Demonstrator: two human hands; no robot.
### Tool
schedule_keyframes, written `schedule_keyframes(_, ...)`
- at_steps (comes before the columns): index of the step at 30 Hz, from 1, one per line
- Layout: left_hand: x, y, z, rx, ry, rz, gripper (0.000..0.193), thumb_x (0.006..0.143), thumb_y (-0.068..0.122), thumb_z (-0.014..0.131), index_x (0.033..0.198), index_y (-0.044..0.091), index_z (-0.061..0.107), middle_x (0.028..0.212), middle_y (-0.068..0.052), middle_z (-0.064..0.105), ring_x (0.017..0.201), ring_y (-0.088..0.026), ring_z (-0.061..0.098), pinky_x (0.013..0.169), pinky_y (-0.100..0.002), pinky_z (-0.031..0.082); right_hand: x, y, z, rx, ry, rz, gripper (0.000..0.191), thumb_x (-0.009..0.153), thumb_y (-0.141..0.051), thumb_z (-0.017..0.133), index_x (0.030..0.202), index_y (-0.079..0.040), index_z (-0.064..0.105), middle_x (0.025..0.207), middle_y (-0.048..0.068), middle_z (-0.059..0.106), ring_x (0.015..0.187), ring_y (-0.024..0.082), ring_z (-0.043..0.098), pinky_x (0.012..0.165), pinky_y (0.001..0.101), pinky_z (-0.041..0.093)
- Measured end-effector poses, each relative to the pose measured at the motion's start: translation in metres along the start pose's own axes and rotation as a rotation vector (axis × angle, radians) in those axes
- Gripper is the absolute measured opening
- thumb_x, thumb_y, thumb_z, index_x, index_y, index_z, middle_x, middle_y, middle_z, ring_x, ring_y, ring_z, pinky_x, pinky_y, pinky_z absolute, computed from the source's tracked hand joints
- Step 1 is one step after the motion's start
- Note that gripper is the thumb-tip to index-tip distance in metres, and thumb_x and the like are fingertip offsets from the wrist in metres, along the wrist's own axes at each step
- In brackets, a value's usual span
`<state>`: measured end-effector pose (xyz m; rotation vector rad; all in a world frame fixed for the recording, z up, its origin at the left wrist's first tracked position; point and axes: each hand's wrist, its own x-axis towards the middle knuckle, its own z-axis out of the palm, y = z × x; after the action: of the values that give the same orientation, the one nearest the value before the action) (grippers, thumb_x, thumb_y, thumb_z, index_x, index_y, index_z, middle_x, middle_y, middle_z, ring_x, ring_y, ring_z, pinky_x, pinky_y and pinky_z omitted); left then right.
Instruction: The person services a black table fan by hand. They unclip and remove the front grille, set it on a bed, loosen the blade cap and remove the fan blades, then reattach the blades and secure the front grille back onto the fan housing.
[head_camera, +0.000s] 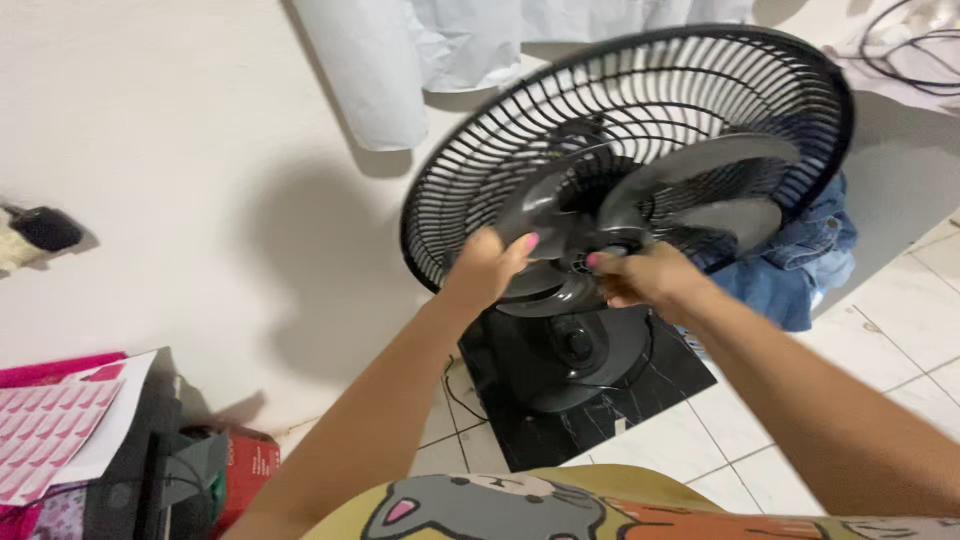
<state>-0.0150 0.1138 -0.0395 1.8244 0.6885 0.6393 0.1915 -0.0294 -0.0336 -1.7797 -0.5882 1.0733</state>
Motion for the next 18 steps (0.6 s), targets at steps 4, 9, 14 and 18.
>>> schedule_keyframes(4, -0.011, -0.011, 0.001, -0.407, -0.012, -0.038, 0.036, 0.094, 0.024, 0.064, 0.120, -0.001, 0.065, 0.111, -0.010, 0.073, 0.098, -0.018, 0.073, 0.088, -0.030, 0.061, -0.013, 0.011, 0.002, -0.029, -0.021, -0.097, 0.048, 0.090, -0.035, 0.080, 0.102, 0.011, 0.072, 0.086, 0.014, 0.071, 0.073, 0.018, 0.065, 0.067, 0.0309, 0.056)
schedule_keyframes(9, -0.006, -0.019, 0.002, -0.427, -0.069, -0.085, 0.042, 0.097, 0.028, 0.065, 0.123, -0.005, 0.064, 0.119, -0.016, 0.072, 0.109, -0.024, 0.073, 0.097, -0.034, 0.059, -0.025, 0.024, -0.026, 0.354, -0.267, 0.054, 0.043, 0.097, -0.039, 0.059, 0.112, 0.001, 0.066, 0.103, 0.011, 0.073, 0.094, 0.017, 0.068, 0.085, 0.0302, 0.056)
schedule_keyframes(14, -0.006, -0.020, 0.006, -0.420, -0.026, -0.081, 0.049, 0.098, 0.032, 0.066, 0.127, -0.008, 0.061, 0.120, -0.021, 0.068, 0.112, -0.030, 0.070, 0.100, -0.040, 0.058, -0.025, 0.034, -0.034, 0.295, -0.202, -0.090, 0.028, 0.105, -0.024, 0.050, 0.113, -0.001, 0.064, 0.107, 0.011, 0.072, 0.095, 0.017, 0.067, 0.088, 0.0333, 0.056)
schedule_keyframes(18, -0.008, -0.017, 0.005, -0.405, -0.008, -0.100, 0.056, 0.095, 0.037, 0.064, 0.133, -0.002, 0.054, 0.126, -0.016, 0.068, 0.115, -0.029, 0.071, 0.100, -0.041, 0.057, -0.019, 0.036, -0.032, 0.165, -0.199, -0.117, 0.026, 0.102, -0.028, 0.054, 0.108, -0.006, 0.068, 0.107, 0.007, 0.076, 0.090, 0.016, 0.066, 0.085, 0.0341, 0.055)
